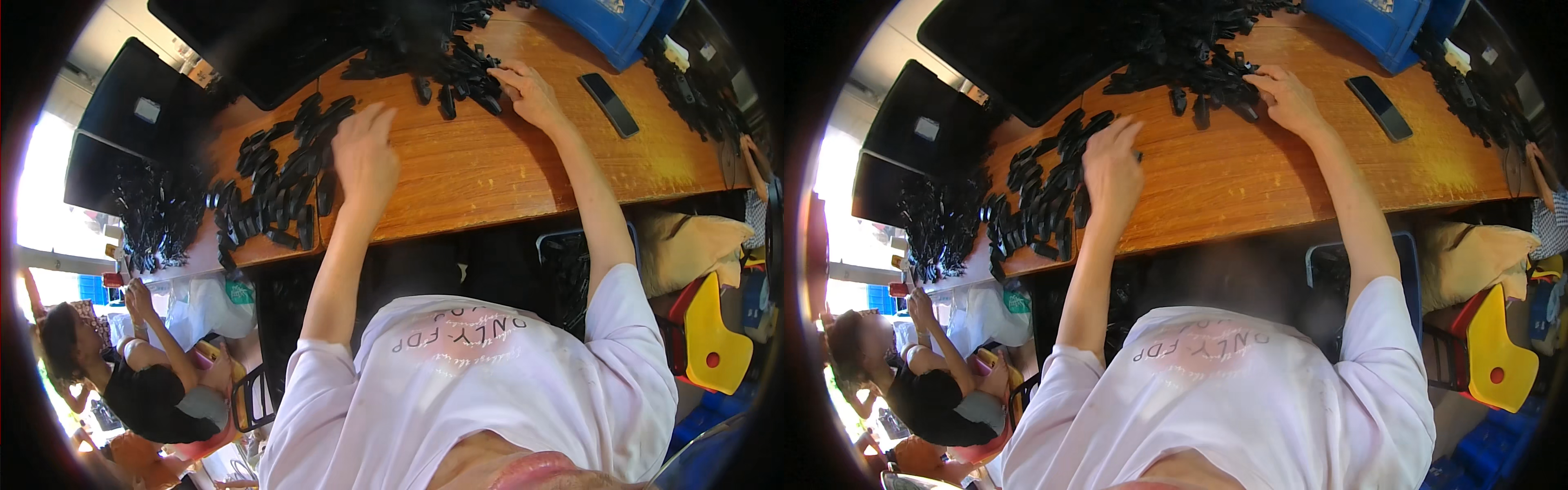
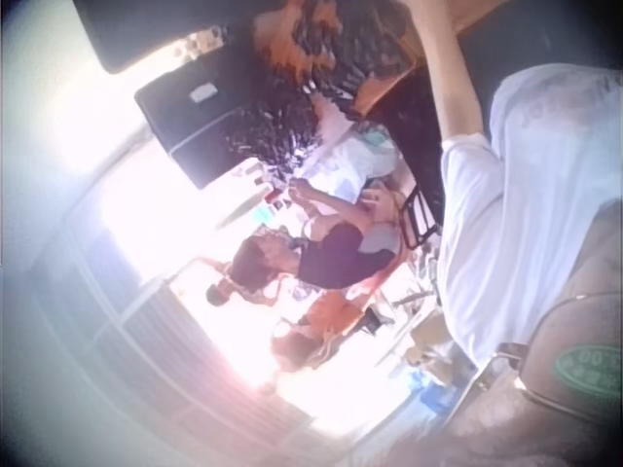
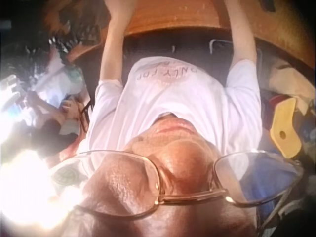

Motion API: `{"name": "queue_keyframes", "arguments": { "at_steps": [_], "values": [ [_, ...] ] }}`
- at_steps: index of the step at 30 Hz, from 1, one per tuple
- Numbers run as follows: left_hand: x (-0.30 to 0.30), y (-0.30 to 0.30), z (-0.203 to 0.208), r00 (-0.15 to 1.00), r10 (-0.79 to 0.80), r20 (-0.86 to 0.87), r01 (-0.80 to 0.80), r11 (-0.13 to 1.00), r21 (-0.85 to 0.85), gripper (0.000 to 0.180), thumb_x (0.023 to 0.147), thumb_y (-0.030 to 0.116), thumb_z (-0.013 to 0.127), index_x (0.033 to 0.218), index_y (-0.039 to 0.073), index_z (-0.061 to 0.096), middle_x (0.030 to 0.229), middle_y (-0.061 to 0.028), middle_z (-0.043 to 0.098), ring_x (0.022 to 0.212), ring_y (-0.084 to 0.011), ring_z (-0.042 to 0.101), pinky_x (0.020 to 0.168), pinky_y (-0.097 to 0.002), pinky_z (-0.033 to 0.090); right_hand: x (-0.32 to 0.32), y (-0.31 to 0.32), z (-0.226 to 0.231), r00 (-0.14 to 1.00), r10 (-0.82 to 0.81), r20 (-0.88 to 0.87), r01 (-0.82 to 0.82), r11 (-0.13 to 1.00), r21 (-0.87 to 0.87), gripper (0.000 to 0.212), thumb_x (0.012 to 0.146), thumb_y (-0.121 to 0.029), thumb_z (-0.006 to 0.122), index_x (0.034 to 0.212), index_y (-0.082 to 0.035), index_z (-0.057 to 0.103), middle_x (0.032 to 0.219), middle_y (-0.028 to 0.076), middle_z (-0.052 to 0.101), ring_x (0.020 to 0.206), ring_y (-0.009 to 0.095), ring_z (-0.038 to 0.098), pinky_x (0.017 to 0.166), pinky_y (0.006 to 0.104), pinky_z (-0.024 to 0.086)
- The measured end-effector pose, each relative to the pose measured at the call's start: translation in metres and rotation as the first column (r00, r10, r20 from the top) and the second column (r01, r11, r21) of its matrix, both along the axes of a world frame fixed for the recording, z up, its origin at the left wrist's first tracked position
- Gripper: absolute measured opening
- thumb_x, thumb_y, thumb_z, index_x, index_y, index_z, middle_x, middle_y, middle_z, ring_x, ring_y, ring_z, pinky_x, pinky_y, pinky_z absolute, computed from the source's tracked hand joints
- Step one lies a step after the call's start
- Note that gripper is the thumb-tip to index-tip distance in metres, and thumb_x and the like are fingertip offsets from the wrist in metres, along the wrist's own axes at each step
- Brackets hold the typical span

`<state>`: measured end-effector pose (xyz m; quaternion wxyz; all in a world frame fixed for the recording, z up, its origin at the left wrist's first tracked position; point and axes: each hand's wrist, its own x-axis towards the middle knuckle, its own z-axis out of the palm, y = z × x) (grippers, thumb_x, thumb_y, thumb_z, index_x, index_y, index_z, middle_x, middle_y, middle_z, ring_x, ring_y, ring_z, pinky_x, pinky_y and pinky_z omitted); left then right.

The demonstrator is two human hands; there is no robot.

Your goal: The person repeatedly assembles plastic components together by hand and sets them on the table.

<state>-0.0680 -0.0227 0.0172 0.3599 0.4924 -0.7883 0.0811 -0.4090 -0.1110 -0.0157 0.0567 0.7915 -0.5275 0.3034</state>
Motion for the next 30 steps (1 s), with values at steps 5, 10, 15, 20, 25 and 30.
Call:
{"name": "queue_keyframes", "arguments": {
  "at_steps": [5, 10, 15, 20, 25, 30],
  "values": [
    [-0.067, -0.054, -0.01, 0.983, -0.123, -0.136, 0.14, 0.982, 0.127, 0.033, 0.093, 0.006, 0.066, 0.125, 0.002, 0.072, 0.135, -0.0148, 0.069, 0.125, -0.0376, 0.06, 0.108, -0.0455, 0.048, 0.019, -0.003, -0.001, 0.996, -0.038, -0.079, 0.04, 0.999, 0.032, 0.035, 0.094, -0.007, 0.068, 0.129, -0.01, 0.07, 0.129, 0.01, 0.067, 0.121, 0.036, 0.062, 0.097, 0.0463, 0.054],
    [-0.076, -0.057, -0.027, 0.979, -0.204, 0.006, 0.2, 0.963, 0.181, 0.027, 0.092, 0.003, 0.064, 0.118, 0.0, 0.071, 0.124, -0.0138, 0.07, 0.119, -0.0362, 0.061, 0.104, -0.0452, 0.05, 0.016, 0.031, 0.0, 0.977, -0.167, -0.132, 0.185, 0.973, 0.138, 0.026, 0.097, -0.013, 0.067, 0.121, -0.006, 0.069, 0.119, 0.019, 0.068, 0.119, 0.039, 0.062, 0.095, 0.0505, 0.053],
    [-0.047, -0.007, -0.021, 0.922, -0.375, 0.095, 0.365, 0.925, 0.11, 0.028, 0.085, -0.005, 0.063, 0.112, -0.001, 0.071, 0.121, -0.0116, 0.069, 0.117, -0.0353, 0.061, 0.101, -0.0447, 0.051, 0.015, 0.084, 0.004, 0.917, -0.116, 0.382, 0.012, 0.965, 0.263, 0.022, 0.1, -0.012, 0.065, 0.12, -0.002, 0.067, 0.099, 0.023, 0.073, 0.094, 0.041, 0.071, 0.077, 0.0472, 0.055],
    [-0.013, 0.022, -0.018, 0.844, -0.532, 0.065, 0.526, 0.846, 0.093, 0.033, 0.084, -0.003, 0.067, 0.117, 0.001, 0.072, 0.129, -0.0106, 0.068, 0.12, -0.0346, 0.061, 0.1, -0.0454, 0.051, 0.021, 0.119, 0.012, 0.947, 0.006, 0.321, -0.134, 0.916, 0.379, 0.019, 0.102, -0.014, 0.067, 0.115, 0.0, 0.07, 0.093, 0.021, 0.073, 0.086, 0.039, 0.072, 0.073, 0.0443, 0.055],
    [-0.024, 0.027, -0.016, 0.908, -0.32, -0.269, 0.358, 0.928, 0.106, 0.038, 0.088, 0.0, 0.072, 0.126, 0.003, 0.072, 0.125, -0.0125, 0.071, 0.12, -0.035, 0.062, 0.101, -0.0446, 0.051, 0.035, 0.129, 0.012, 0.951, -0.004, 0.308, -0.067, 0.973, 0.22, 0.021, 0.099, -0.018, 0.072, 0.112, -0.002, 0.073, 0.101, 0.015, 0.073, 0.092, 0.036, 0.071, 0.078, 0.0433, 0.056],
    [-0.023, 0.017, -0.03, 0.932, -0.258, -0.255, 0.31, 0.932, 0.188, 0.041, 0.087, -0.001, 0.075, 0.128, 0.005, 0.073, 0.115, -0.0128, 0.075, 0.112, -0.0339, 0.067, 0.097, -0.0425, 0.053, 0.05, 0.124, 0.013, 0.973, 0.204, 0.108, -0.212, 0.975, 0.068, 0.02, 0.094, -0.02, 0.076, 0.107, -0.005, 0.075, 0.103, 0.011, 0.071, 0.099, 0.034, 0.069, 0.08, 0.0444, 0.055]
  ]
}}
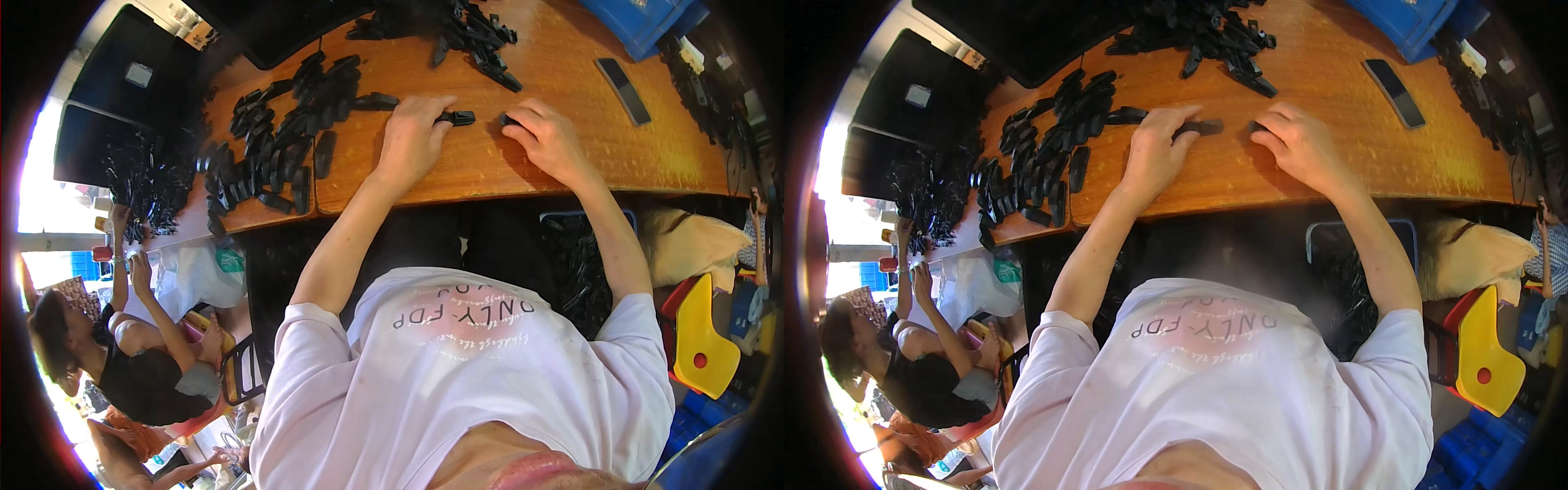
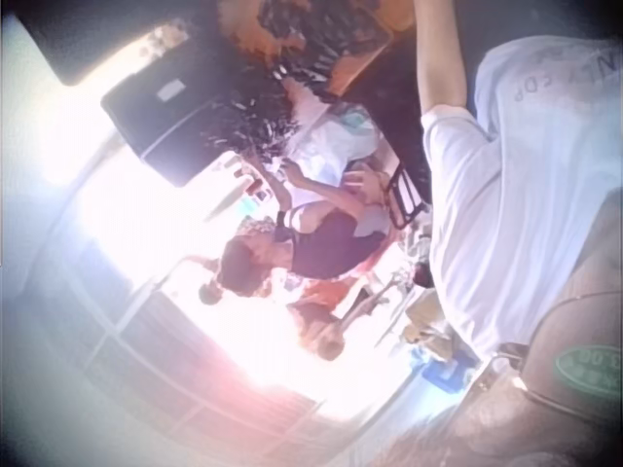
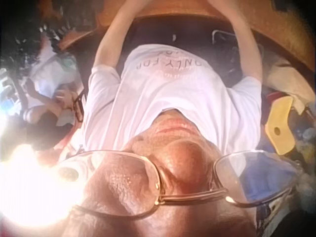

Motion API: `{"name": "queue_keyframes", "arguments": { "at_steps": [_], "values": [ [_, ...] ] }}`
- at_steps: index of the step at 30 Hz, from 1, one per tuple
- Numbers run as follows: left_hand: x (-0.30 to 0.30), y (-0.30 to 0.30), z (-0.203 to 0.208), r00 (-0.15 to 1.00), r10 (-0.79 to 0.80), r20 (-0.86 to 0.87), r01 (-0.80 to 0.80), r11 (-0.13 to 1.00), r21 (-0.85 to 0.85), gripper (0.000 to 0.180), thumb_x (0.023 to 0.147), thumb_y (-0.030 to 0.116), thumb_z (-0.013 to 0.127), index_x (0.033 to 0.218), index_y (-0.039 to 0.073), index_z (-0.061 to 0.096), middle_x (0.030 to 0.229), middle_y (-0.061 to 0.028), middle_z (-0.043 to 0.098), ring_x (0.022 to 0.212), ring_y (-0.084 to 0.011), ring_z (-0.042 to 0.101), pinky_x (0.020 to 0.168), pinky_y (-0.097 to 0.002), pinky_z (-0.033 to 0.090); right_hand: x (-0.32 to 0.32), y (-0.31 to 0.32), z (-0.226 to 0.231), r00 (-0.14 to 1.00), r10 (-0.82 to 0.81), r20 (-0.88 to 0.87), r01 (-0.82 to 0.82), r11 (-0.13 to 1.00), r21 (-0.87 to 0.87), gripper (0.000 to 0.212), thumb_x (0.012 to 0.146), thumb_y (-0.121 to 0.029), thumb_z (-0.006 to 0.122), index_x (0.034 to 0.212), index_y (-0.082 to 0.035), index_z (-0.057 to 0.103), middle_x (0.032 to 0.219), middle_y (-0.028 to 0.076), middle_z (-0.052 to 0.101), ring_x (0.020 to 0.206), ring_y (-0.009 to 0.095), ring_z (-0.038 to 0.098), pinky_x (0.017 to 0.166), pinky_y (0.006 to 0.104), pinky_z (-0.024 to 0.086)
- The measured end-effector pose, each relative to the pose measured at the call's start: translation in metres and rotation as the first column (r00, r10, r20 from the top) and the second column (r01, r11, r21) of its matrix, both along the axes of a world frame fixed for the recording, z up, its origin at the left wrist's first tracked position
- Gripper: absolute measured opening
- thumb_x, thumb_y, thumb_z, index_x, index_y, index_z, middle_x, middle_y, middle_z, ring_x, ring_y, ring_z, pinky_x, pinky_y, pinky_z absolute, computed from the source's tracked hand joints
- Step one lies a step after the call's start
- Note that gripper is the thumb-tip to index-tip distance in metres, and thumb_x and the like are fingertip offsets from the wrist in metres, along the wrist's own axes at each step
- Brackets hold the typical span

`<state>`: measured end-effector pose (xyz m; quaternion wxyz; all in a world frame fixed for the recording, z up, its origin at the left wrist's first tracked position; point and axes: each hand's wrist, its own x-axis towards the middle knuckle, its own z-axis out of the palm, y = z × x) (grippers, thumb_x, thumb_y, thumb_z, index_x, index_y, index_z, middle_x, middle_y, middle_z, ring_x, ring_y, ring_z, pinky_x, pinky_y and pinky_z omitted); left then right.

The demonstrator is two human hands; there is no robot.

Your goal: The person repeatedly assembles plastic components together by hand and sets them on the table.

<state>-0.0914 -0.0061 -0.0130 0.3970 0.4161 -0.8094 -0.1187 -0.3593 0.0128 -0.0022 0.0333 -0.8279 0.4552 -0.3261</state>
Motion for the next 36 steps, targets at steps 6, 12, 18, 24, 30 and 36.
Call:
{"name": "queue_keyframes", "arguments": {
  "at_steps": [6, 12, 18, 24, 30, 36],
  "values": [
    [0.001, 0.0, -0.002, 0.987, -0.117, -0.11, 0.128, 0.987, 0.101, 0.037, 0.086, 0.0, 0.077, 0.123, 0.004, 0.075, 0.109, -0.0113, 0.078, 0.104, -0.0293, 0.071, 0.091, -0.0387, 0.056, 0.028, -0.018, 0.002, 0.982, 0.188, 0.022, -0.189, 0.98, 0.054, 0.016, 0.089, -0.017, 0.078, 0.093, -0.003, 0.074, 0.093, 0.011, 0.069, 0.089, 0.035, 0.067, 0.076, 0.0441, 0.053],
    [0.001, 0.002, 0.004, 0.975, -0.136, -0.177, 0.172, 0.963, 0.209, 0.037, 0.087, -0.001, 0.074, 0.123, 0.004, 0.075, 0.109, -0.0123, 0.078, 0.104, -0.0281, 0.071, 0.091, -0.0382, 0.057, 0.028, -0.027, 0.006, 0.95, 0.305, 0.065, -0.307, 0.951, 0.038, 0.014, 0.082, -0.013, 0.079, 0.087, -0.002, 0.072, 0.085, 0.013, 0.066, 0.084, 0.035, 0.065, 0.074, 0.0455, 0.053],
    [0.004, 0.007, 0.001, 0.993, -0.059, -0.102, 0.074, 0.986, 0.152, 0.039, 0.085, -0.001, 0.072, 0.124, 0.002, 0.072, 0.112, -0.0186, 0.073, 0.105, -0.0343, 0.07, 0.094, -0.0425, 0.054, 0.054, -0.036, -0.006, 0.94, 0.337, 0.054, -0.332, 0.939, -0.088, 0.014, 0.083, -0.015, 0.08, 0.083, -0.005, 0.07, 0.084, 0.012, 0.066, 0.084, 0.036, 0.065, 0.072, 0.0468, 0.053],
    [0.017, 0.009, 0.026, 0.953, 0.242, 0.183, -0.183, 0.94, -0.289, 0.037, 0.086, -0.002, 0.066, 0.122, 0.002, 0.072, 0.119, -0.0151, 0.073, 0.111, -0.0357, 0.065, 0.097, -0.047, 0.049, -0.011, -0.067, 0.002, 0.984, 0.071, 0.162, -0.054, 0.993, -0.107, 0.02, 0.098, -0.017, 0.07, 0.115, -0.008, 0.077, 0.113, 0.009, 0.075, 0.096, 0.03, 0.073, 0.082, 0.0382, 0.058],
    [-0.066, -0.047, 0.026, 0.993, -0.039, 0.108, 0.06, 0.978, -0.198, 0.037, 0.097, 0.009, 0.064, 0.134, 0.008, 0.068, 0.144, -0.0125, 0.064, 0.132, -0.0362, 0.058, 0.113, -0.0482, 0.044, -0.041, -0.179, -0.013, 0.904, -0.424, 0.058, 0.424, 0.906, 0.021, 0.029, 0.099, -0.026, 0.07, 0.123, -0.011, 0.075, 0.118, 0.015, 0.071, 0.107, 0.036, 0.07, 0.088, 0.045, 0.056],
    [-0.084, -0.065, -0.008, 0.96, -0.057, 0.273, 0.128, 0.959, -0.251, 0.032, 0.093, 0.012, 0.07, 0.125, 0.009, 0.069, 0.135, -0.0098, 0.067, 0.128, -0.0342, 0.059, 0.11, -0.0503, 0.042, -0.045, -0.17, -0.027, 0.913, -0.366, -0.18, 0.358, 0.931, -0.077, 0.027, 0.099, -0.03, 0.069, 0.112, -0.007, 0.072, 0.11, 0.021, 0.067, 0.108, 0.042, 0.065, 0.089, 0.0519, 0.054]
  ]
}}
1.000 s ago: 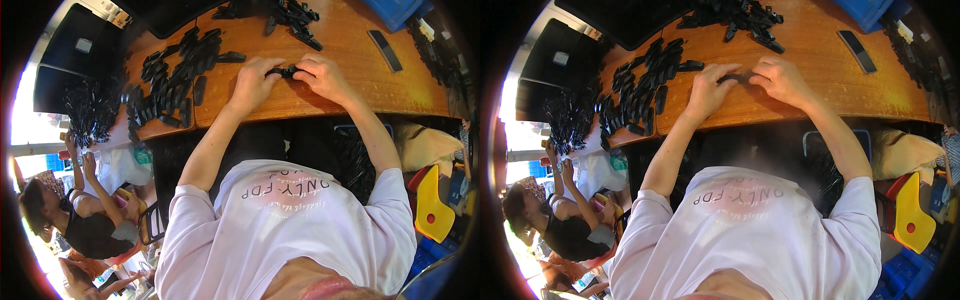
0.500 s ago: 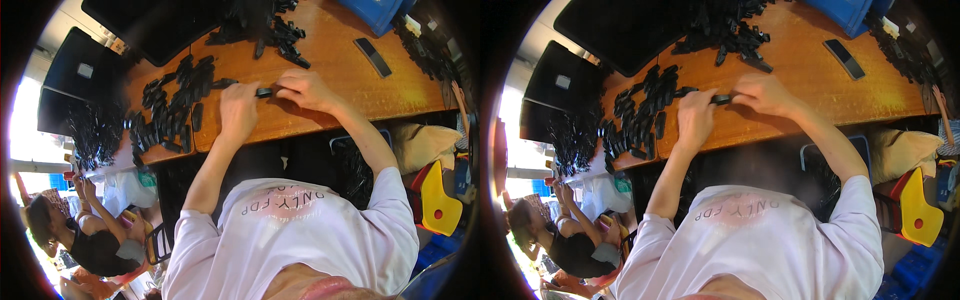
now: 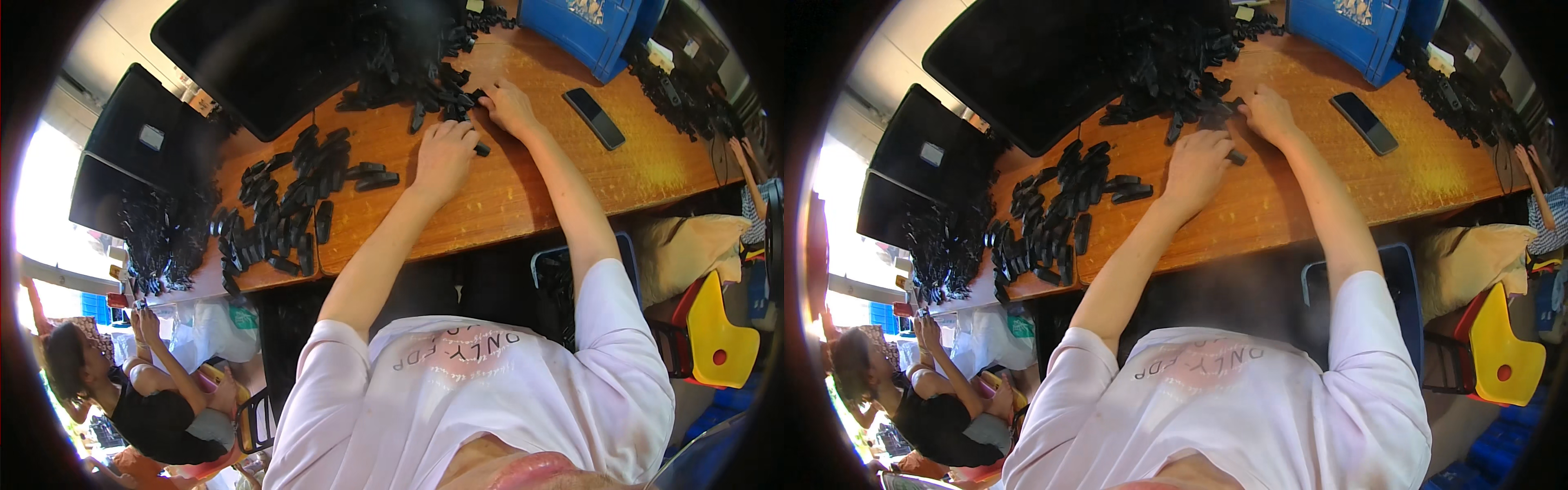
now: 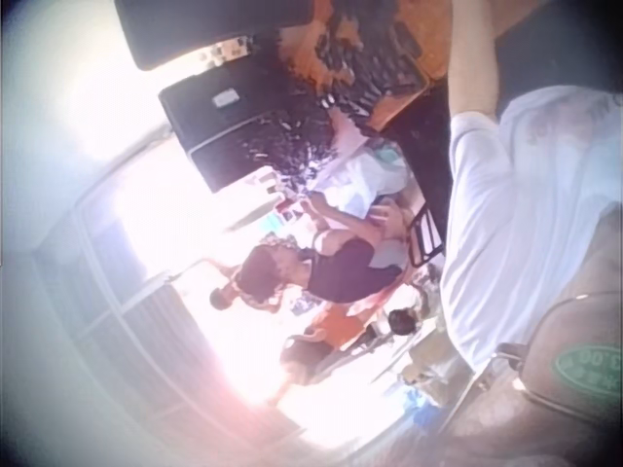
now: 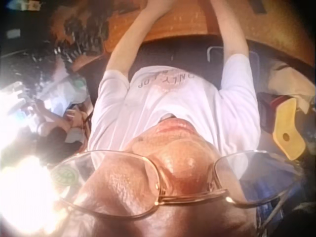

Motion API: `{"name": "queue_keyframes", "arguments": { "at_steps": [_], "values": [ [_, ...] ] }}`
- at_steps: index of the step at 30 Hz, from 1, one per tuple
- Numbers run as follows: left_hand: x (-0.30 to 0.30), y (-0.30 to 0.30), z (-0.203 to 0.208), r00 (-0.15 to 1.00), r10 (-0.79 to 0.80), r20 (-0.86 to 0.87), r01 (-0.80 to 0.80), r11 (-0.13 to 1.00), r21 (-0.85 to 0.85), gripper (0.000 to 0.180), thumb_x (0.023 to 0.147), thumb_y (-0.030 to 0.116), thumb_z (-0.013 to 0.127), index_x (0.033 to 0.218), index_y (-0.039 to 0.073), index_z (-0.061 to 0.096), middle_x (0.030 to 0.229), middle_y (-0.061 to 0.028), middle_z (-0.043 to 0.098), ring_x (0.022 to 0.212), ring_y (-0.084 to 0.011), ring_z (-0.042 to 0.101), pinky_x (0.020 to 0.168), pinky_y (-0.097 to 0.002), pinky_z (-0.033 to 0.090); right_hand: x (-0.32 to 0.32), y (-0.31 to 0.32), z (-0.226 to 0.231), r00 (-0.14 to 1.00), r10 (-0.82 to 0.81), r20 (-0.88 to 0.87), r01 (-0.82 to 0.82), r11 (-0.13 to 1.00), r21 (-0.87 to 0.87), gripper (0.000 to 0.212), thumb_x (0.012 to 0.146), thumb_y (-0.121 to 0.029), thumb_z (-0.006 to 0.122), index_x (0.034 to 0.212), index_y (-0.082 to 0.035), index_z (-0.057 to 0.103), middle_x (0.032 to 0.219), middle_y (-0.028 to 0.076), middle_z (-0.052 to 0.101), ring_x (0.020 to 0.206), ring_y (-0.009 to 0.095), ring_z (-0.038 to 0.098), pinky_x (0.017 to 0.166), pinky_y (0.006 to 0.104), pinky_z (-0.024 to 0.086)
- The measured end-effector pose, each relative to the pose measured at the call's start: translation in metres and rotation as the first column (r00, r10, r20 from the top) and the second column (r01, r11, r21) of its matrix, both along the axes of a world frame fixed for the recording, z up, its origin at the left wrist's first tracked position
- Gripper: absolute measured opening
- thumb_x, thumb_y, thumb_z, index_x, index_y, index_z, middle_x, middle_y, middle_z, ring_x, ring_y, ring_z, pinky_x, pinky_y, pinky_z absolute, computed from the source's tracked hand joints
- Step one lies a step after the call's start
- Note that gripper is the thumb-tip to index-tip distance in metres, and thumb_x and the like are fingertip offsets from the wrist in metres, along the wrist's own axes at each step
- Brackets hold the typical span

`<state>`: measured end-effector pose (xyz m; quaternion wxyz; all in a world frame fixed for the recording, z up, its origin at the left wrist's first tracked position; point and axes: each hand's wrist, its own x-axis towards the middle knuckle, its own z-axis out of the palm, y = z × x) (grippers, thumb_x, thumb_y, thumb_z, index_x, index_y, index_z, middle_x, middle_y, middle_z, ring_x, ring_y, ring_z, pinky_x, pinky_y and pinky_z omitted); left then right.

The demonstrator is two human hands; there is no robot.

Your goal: The person repeatedly assembles plastic components together by hand and sets them on the table.

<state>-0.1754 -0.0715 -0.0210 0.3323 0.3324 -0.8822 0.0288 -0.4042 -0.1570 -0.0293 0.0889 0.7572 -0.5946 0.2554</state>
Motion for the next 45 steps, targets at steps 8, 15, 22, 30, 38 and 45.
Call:
{"name": "queue_keyframes", "arguments": {
  "at_steps": [8, 15, 22, 30, 38, 45],
  "values": [
    [0.065, 0.054, 0.015, 0.985, 0.169, -0.037, -0.161, 0.975, 0.153, 0.03, 0.087, 0.012, 0.077, 0.117, 0.006, 0.072, 0.113, -0.0146, 0.068, 0.101, -0.0354, 0.066, 0.088, -0.0439, 0.053, -0.021, 0.069, 0.015, 0.982, 0.176, 0.063, -0.178, 0.984, 0.026, 0.027, 0.101, -0.026, 0.069, 0.114, -0.002, 0.068, 0.101, 0.023, 0.07, 0.097, 0.044, 0.068, 0.083, 0.0506, 0.054],
    [0.083, 0.092, 0.03, 0.934, 0.183, -0.308, 0.014, 0.841, 0.54, 0.036, 0.092, 0.002, 0.071, 0.128, 0.001, 0.07, 0.126, -0.0194, 0.068, 0.107, -0.0368, 0.068, 0.09, -0.0403, 0.057, 0.015, 0.136, 0.021, 0.856, 0.148, 0.495, -0.314, 0.91, 0.271, 0.023, 0.1, -0.024, 0.071, 0.105, -0.002, 0.071, 0.085, 0.022, 0.07, 0.079, 0.04, 0.069, 0.069, 0.0467, 0.053],
    [0.096, 0.063, 0.027, 0.984, 0.031, -0.174, -0.01, 0.993, 0.121, 0.038, 0.091, -0.005, 0.066, 0.128, 0.004, 0.071, 0.131, -0.0148, 0.07, 0.13, -0.0331, 0.062, 0.107, -0.0412, 0.051, 0.031, 0.162, 0.025, 0.955, 0.192, 0.227, -0.21, 0.976, 0.058, 0.015, 0.099, -0.022, 0.072, 0.102, -0.007, 0.074, 0.082, 0.015, 0.068, 0.081, 0.036, 0.07, 0.071, 0.0452, 0.054],
    [0.089, 0.072, 0.017, 0.977, -0.01, -0.212, 0.069, 0.959, 0.275, 0.021, 0.086, 0.005, 0.076, 0.107, 0.005, 0.073, 0.102, -0.0124, 0.069, 0.103, -0.036, 0.063, 0.091, -0.0456, 0.05, 0.043, 0.172, 0.029, 0.9, 0.383, 0.209, -0.394, 0.919, 0.009, 0.019, 0.092, -0.02, 0.077, 0.103, -0.006, 0.074, 0.095, 0.012, 0.069, 0.092, 0.034, 0.069, 0.075, 0.0441, 0.054],
    [0.091, 0.072, 0.01, 0.958, -0.02, -0.287, 0.12, 0.934, 0.336, 0.027, 0.085, 0.001, 0.076, 0.112, 0.003, 0.076, 0.103, -0.0141, 0.074, 0.1, -0.0347, 0.067, 0.09, -0.0433, 0.053, 0.073, 0.166, 0.035, 0.842, 0.496, 0.213, -0.514, 0.857, 0.041, 0.018, 0.087, -0.018, 0.078, 0.09, -0.002, 0.071, 0.089, 0.013, 0.067, 0.083, 0.036, 0.065, 0.072, 0.0455, 0.052],
    [0.085, 0.072, 0.019, 0.953, -0.03, -0.3, 0.155, 0.902, 0.403, 0.037, 0.084, -0.002, 0.075, 0.121, 0.002, 0.074, 0.105, -0.014, 0.076, 0.103, -0.033, 0.07, 0.092, -0.0411, 0.055, 0.09, 0.149, 0.027, 0.777, 0.611, 0.151, -0.617, 0.787, -0.005, 0.017, 0.083, -0.014, 0.079, 0.084, -0.002, 0.068, 0.085, 0.013, 0.065, 0.084, 0.035, 0.064, 0.07, 0.0467, 0.051]
  ]
}}
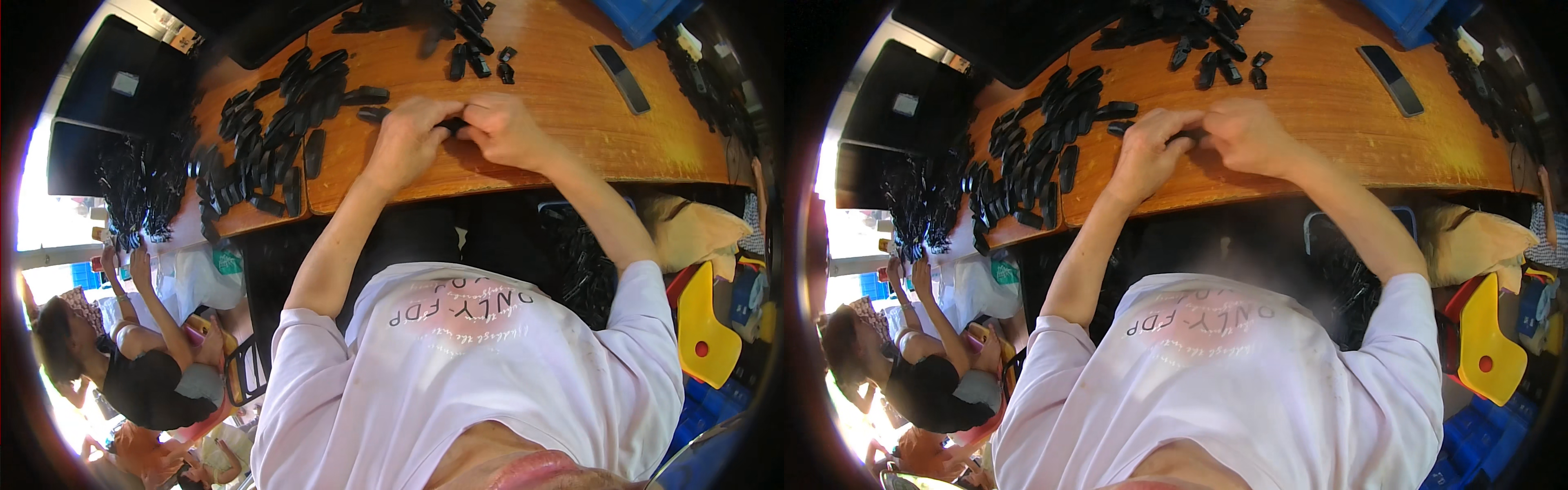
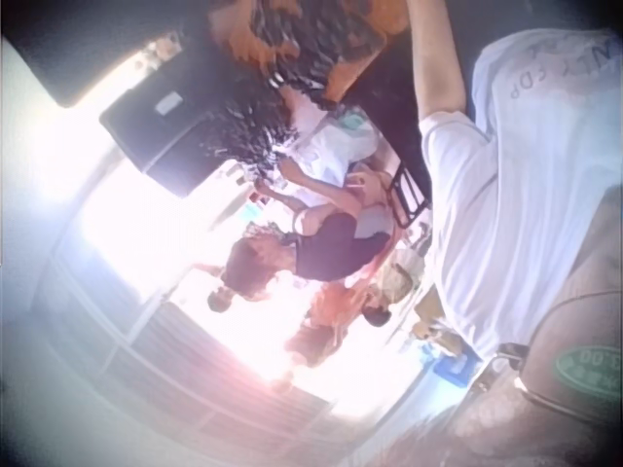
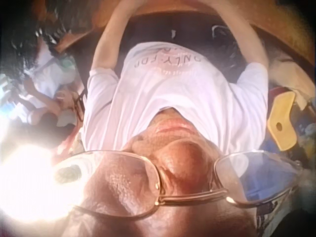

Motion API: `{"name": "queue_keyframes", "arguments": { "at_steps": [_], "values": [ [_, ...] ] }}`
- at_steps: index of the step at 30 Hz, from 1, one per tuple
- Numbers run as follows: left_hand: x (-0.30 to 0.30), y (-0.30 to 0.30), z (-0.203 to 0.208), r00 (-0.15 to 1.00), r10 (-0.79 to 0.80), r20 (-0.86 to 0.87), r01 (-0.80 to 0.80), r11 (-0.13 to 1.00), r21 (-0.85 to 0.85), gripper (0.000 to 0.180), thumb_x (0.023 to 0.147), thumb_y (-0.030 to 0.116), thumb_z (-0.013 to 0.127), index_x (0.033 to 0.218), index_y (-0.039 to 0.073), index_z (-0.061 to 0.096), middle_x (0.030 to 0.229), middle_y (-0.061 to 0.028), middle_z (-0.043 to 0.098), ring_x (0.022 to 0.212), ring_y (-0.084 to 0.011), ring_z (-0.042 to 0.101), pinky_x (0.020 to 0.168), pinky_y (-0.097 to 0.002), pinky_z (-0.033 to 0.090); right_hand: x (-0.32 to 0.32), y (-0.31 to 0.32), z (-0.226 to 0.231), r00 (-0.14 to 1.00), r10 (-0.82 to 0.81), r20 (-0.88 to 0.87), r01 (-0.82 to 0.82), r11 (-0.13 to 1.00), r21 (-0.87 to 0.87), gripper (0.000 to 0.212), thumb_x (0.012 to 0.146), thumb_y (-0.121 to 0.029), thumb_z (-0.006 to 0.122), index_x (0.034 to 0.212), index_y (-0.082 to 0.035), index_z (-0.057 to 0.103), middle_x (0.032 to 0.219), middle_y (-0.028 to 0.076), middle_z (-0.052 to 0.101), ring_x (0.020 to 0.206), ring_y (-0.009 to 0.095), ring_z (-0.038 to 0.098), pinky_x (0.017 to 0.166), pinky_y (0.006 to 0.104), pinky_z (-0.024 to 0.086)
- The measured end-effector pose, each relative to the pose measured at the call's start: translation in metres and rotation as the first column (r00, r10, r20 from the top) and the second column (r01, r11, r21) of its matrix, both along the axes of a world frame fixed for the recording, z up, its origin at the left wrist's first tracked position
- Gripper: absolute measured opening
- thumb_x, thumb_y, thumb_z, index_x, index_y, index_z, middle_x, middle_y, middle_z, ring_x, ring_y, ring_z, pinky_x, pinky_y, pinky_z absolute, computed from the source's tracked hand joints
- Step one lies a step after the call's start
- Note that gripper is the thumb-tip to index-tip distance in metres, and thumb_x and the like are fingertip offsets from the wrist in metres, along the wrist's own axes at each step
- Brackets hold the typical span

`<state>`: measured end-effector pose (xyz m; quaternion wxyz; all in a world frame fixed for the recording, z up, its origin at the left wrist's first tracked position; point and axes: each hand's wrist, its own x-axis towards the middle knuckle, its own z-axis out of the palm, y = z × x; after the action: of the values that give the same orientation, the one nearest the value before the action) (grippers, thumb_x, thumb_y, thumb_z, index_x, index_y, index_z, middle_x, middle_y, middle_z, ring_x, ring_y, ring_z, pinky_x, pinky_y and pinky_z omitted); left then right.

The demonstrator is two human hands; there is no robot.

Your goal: The person repeatedly assembles plastic components together by hand and sets them on the table.

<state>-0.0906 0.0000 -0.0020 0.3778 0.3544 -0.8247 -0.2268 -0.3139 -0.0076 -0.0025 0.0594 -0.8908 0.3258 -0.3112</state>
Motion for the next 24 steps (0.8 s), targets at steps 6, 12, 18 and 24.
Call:
{"name": "queue_keyframes", "arguments": {
  "at_steps": [6, 12, 18, 24],
  "values": [
    [0.018, 0.003, 0.0, 0.976, 0.177, 0.127, -0.154, 0.973, -0.174, 0.036, 0.083, -0.002, 0.073, 0.12, 0.002, 0.073, 0.109, -0.0156, 0.075, 0.104, -0.0354, 0.069, 0.094, -0.0448, 0.053, 0.007, -0.008, -0.01, 0.998, -0.028, 0.048, 0.03, 0.999, -0.026, 0.018, 0.087, -0.021, 0.079, 0.091, -0.006, 0.071, 0.092, 0.011, 0.066, 0.086, 0.034, 0.066, 0.07, 0.0455, 0.053],
    [0.033, -0.012, 0.013, 0.857, 0.504, 0.106, -0.418, 0.801, -0.428, 0.029, 0.088, -0.003, 0.065, 0.115, 0.002, 0.074, 0.116, -0.0173, 0.073, 0.11, -0.0372, 0.066, 0.098, -0.0485, 0.051, -0.046, -0.031, 0.003, 0.821, -0.563, 0.098, 0.565, 0.825, 0.007, 0.027, 0.095, -0.03, 0.076, 0.108, -0.006, 0.075, 0.104, 0.014, 0.073, 0.096, 0.034, 0.071, 0.08, 0.0461, 0.058],
    [-0.044, -0.075, 0.015, 0.964, 0.188, 0.188, -0.072, 0.865, -0.497, 0.04, 0.092, 0.003, 0.066, 0.131, 0.006, 0.07, 0.135, -0.0135, 0.07, 0.133, -0.032, 0.058, 0.111, -0.0442, 0.044, -0.061, -0.072, -0.003, 0.873, -0.453, -0.18, 0.481, 0.863, 0.155, 0.027, 0.095, -0.018, 0.075, 0.116, 0.0, 0.074, 0.101, 0.02, 0.07, 0.094, 0.038, 0.069, 0.085, 0.0457, 0.055],
    [-0.033, -0.079, 0.001, 0.871, 0.164, 0.463, -0.018, 0.952, -0.304, 0.032, 0.093, 0.008, 0.068, 0.124, 0.009, 0.072, 0.121, -0.0113, 0.072, 0.124, -0.0328, 0.061, 0.11, -0.0446, 0.042, -0.046, -0.011, 0.0, 0.852, -0.36, 0.38, 0.215, 0.902, 0.374, 0.028, 0.089, -0.009, 0.075, 0.116, -0.003, 0.073, 0.107, 0.02, 0.072, 0.097, 0.037, 0.071, 0.083, 0.044, 0.056]
  ]
}}
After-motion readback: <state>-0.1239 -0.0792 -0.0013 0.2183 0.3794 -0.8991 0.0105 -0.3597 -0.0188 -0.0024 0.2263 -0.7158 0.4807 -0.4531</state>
